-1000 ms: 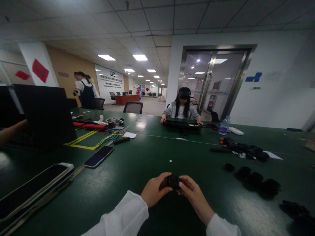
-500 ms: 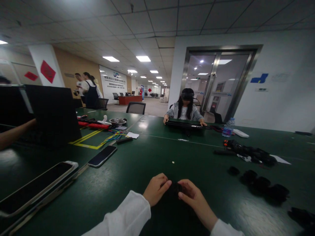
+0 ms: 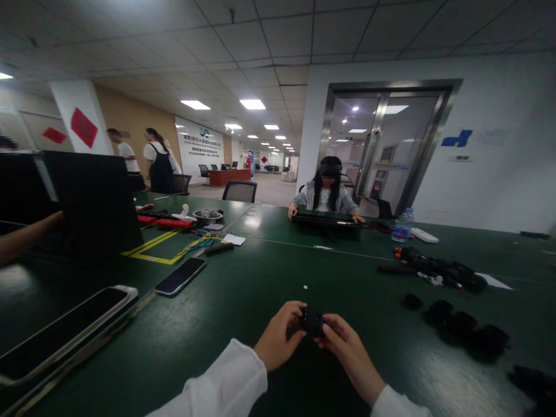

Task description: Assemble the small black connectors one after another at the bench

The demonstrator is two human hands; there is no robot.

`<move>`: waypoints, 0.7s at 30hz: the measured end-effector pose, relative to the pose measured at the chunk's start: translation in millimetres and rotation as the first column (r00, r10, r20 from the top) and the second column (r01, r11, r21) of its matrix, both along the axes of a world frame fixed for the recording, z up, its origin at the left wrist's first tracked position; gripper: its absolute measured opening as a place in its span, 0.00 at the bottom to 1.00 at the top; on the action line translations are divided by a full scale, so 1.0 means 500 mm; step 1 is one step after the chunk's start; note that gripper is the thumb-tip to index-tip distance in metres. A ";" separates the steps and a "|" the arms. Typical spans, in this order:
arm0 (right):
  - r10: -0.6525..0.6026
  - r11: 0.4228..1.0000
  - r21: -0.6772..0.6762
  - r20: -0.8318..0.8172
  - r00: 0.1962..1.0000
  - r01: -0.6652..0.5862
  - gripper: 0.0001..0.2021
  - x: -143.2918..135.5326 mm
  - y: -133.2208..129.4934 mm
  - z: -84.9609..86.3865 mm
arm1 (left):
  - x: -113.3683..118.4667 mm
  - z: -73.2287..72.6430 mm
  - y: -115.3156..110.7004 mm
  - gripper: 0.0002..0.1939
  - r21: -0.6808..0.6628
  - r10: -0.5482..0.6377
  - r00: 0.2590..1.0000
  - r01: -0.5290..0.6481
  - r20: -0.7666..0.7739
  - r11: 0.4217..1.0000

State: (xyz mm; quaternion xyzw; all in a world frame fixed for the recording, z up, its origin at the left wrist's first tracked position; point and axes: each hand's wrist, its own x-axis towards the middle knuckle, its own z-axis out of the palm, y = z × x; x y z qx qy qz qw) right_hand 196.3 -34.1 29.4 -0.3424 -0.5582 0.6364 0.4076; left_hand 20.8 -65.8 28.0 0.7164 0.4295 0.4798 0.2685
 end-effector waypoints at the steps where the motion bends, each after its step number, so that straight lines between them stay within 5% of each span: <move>1: -0.002 1.000 -0.009 -0.003 1.000 0.002 0.14 0.000 0.000 0.001 | -0.001 0.000 0.001 0.16 -0.010 0.004 1.000 -0.004 -0.008 1.000; 12: 0.069 0.998 0.003 0.056 0.996 -0.069 0.15 0.001 -0.012 0.016 | -0.012 0.005 0.000 0.16 -0.182 0.029 0.987 -0.057 -0.158 0.982; 21: -0.026 0.999 -0.033 -0.023 0.999 0.025 0.15 0.004 -0.003 0.008 | -0.010 0.004 0.000 0.23 -0.090 0.034 0.968 -0.058 -0.250 0.994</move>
